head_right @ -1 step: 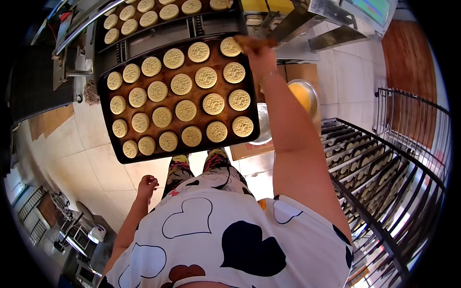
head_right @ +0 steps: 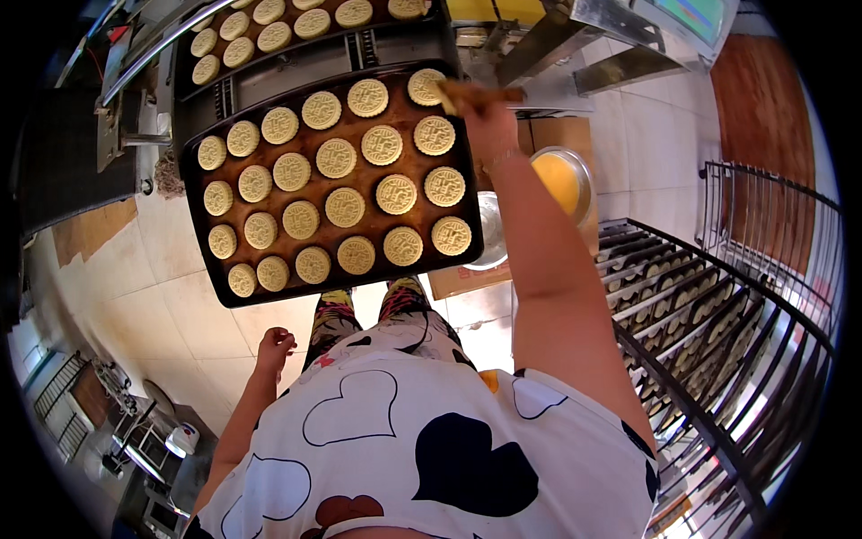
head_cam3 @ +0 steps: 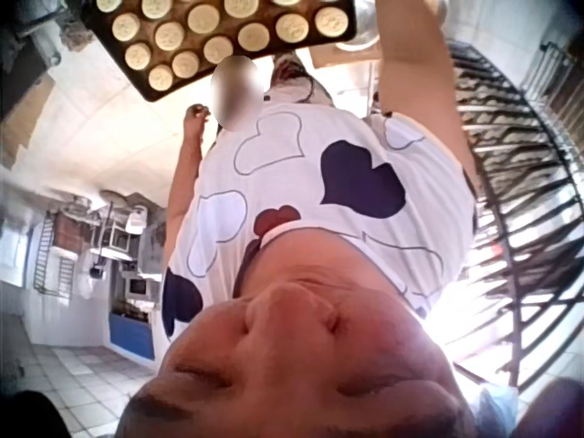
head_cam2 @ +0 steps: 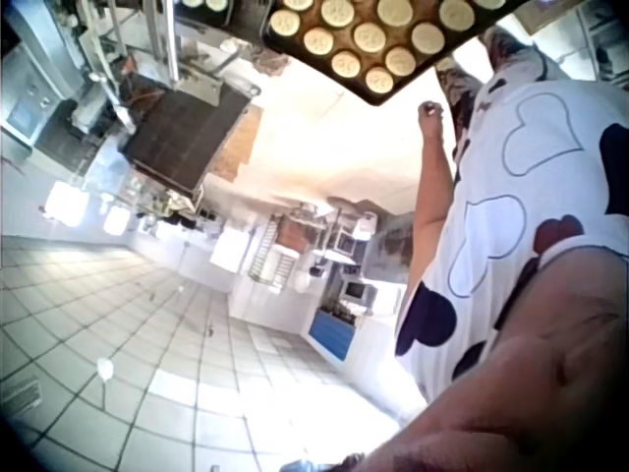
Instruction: The person applies egg wash to pastries on a tray using a brush, places the tray into a rack, and loads baking trays into a commercial oven.
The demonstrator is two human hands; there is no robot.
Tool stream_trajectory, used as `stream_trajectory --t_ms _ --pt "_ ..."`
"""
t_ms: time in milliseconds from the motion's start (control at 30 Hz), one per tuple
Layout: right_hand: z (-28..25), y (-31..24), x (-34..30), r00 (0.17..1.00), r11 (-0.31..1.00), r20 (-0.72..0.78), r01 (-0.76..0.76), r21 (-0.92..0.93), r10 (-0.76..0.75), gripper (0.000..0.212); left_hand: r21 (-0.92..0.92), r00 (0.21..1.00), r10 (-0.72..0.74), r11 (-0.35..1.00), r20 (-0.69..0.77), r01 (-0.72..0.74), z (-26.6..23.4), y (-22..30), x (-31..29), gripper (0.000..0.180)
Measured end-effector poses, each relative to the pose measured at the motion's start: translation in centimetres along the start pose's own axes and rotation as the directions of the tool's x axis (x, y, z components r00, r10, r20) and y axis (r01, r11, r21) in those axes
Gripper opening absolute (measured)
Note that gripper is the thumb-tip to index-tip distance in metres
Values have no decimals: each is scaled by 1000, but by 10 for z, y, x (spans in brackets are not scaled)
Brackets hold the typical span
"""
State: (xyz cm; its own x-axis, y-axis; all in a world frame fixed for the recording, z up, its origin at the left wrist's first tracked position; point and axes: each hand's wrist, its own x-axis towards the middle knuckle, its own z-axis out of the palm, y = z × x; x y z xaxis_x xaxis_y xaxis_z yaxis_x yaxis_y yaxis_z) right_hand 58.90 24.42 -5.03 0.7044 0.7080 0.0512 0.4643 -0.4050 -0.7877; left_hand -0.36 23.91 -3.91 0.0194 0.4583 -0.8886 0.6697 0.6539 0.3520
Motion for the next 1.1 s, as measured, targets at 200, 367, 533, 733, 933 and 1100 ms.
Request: stream_trajectory --t_ms 200,367,533,733,933,1100 --pt "-48 -7 -178 985 985 169 -49 164 21 24 55 997 31 998 71 -35 5 17 9 22" --pt "-48 -39 -244 881 870 397 -389 302 256 24 103 994 51 993 97 -61 9 35 17 25" --pt "-50 -23 -232 985 977 84 -162 139 151 32 114 988 95 987 125 -109 19 48 15 28" --pt "-81 -22 -225 737 679 -238 -378 630 632 34 222 995 70 971 77 -86 1 16 21 27" --pt "-47 63 -258 376 39 185 -516 856 908 34 -118 966 -76 992 -249 48 -34 5 35 25" --pt "-19 95 -274 268 -263 506 -608 749 820 41 -415 879 -101 902 -466 -116 -78 12 64 30"
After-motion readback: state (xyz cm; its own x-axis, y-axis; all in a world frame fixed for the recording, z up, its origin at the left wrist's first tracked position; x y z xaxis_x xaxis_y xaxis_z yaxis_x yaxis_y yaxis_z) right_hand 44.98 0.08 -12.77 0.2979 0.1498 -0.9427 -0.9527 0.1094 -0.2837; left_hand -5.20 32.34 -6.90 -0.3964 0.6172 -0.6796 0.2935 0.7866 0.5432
